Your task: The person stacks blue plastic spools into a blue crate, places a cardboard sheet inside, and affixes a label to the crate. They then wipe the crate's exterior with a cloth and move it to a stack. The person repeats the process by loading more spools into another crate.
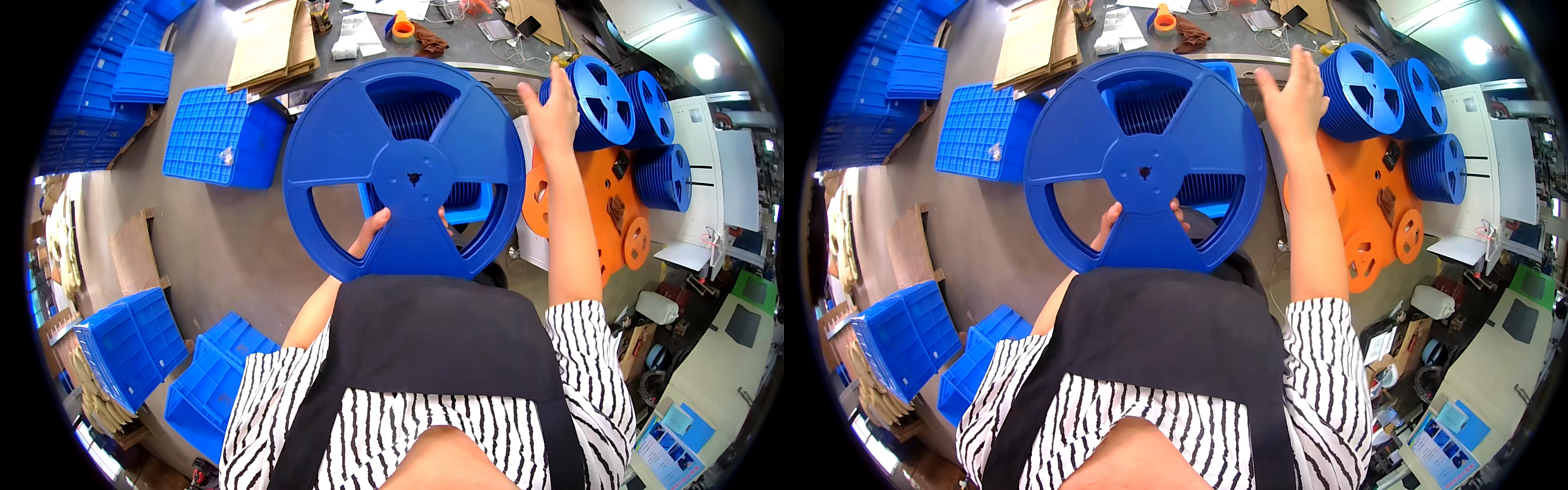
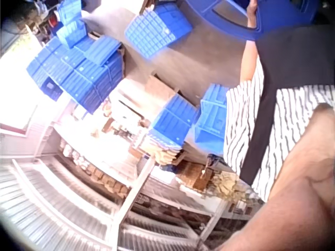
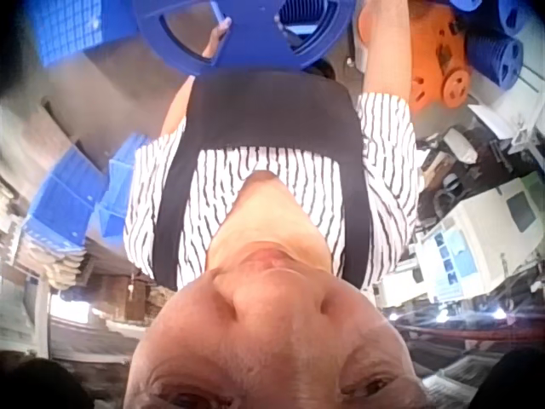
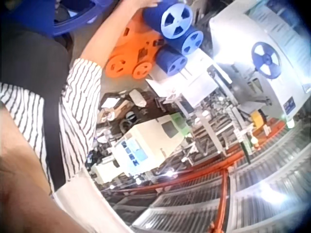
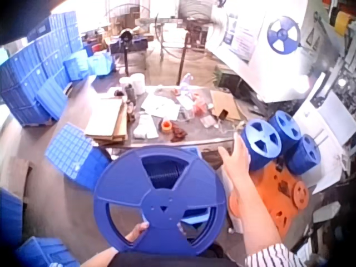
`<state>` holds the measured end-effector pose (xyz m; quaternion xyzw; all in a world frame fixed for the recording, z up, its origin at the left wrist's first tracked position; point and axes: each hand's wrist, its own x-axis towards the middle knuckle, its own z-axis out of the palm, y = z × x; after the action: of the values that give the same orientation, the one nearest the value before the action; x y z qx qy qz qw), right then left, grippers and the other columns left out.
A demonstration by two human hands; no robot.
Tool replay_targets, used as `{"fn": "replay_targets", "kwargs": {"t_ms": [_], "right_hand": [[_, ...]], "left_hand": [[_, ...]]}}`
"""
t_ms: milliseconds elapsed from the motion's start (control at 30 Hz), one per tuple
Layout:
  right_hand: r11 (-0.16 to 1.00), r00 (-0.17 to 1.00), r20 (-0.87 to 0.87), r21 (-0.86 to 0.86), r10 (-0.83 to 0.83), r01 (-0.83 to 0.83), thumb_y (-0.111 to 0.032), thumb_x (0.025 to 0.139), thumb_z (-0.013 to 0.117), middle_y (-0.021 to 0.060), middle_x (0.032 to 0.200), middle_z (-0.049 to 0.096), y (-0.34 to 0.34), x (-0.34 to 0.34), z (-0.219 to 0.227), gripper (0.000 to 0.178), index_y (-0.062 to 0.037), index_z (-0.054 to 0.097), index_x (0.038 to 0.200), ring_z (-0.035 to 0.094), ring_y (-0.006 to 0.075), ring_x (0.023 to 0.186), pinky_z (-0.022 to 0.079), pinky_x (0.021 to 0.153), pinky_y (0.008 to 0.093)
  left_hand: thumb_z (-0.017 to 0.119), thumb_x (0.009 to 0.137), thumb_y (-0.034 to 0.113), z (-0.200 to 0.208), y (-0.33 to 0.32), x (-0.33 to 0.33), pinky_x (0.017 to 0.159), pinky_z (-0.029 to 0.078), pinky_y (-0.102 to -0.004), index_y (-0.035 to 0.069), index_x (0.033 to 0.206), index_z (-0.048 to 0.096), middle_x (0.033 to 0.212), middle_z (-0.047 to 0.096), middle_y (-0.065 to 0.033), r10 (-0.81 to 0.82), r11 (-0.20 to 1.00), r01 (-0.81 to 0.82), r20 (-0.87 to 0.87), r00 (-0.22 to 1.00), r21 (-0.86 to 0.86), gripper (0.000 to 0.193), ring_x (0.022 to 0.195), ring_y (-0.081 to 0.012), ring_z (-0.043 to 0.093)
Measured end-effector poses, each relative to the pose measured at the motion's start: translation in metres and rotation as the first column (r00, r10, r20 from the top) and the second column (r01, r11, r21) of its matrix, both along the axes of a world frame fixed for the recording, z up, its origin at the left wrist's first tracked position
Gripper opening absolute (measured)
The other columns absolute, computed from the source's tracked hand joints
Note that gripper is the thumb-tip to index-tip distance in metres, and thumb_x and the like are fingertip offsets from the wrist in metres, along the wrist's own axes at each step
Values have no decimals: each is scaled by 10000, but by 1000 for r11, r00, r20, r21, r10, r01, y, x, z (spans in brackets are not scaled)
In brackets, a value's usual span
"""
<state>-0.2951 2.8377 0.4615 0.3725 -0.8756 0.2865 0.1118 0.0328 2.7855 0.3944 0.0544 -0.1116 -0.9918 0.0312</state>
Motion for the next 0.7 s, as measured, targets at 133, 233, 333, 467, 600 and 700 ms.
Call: {"fn": "replay_targets", "kwargs": {"t_ms": [133, 233, 333, 467, 600, 700], "right_hand": [[922, 923, -43, 89, 382, -377, -533, 884, 538, 113, 1518, 300, 17, 84, 13, 641, -200, 419, 1419, 193, 348, 1425, 119, 1088, 620], [886, 901, -52, 218, 430, -410, -563, 899, 474, 67, 1540, 265, 49, 108, 10, 545, -242, 538, 1335, 120, 332, 1445, 19, 1073, 658], [895, 938, -52, 320, 343, -310, -615, 897, 409, 67, 1551, 241, 64, 110, 5, 531, -296, 590, 1281, 83, 346, 1448, 2, 1046, 697], [891, 945, -27, 345, 325, -297, -608, 906, 395, 81, 1560, 209, 75, 106, 3, 506, -329, 580, 1285, 54, 396, 1440, 7, 1042, 711], [947, 988, 46, 284, 145, -152, -638, 927, 312, 111, 1569, 164, 94, 83, -6, 528, -358, 566, 1296, 31, 442, 1429, 32, 1037, 718], [942, 973, 7, 248, 229, -224, -644, 928, 294, 116, 1564, 177, 95, 97, 2, 542, -356, 562, 1301, 48, 447, 1425, 54, 1029, 726]], "left_hand": [[631, 811, 525, -9, -6, 5, 995, 445, -548, 20, 1347, 375, 1219, 478, -143, 57, 991, -50, -56, 997, 123, 780, 1233, -374, 461], [609, 827, 535, -11, -5, 4, 1010, 431, -549, 11, 1354, 361, 1214, 475, -139, 79, 977, -59, -95, 992, 206, 783, 1246, -371, 447], [597, 838, 534, -20, -7, 4, 1018, 421, -553, 11, 1357, 357, 1220, 473, -140, 56, 991, -46, -73, 996, 126, 776, 1253, -370, 440], [584, 849, 537, -14, 3, 0, 1020, 414, -563, 11, 1358, 356, 1240, 466, -151, 125, 988, -121, -37, 991, 101, 767, 1264, -377, 434], [574, 858, 542, -16, 2, -3, 1022, 410, -564, 10, 1341, 370, 1233, 477, -170, 44, 988, -26, -115, 992, 152, 747, 1270, -381, 434], [571, 858, 551, -16, 3, -3, 1015, 415, -564, 11, 1329, 379, 1221, 489, -179, 43, 986, -24, -110, 993, 163, 742, 1269, -382, 437]]}}
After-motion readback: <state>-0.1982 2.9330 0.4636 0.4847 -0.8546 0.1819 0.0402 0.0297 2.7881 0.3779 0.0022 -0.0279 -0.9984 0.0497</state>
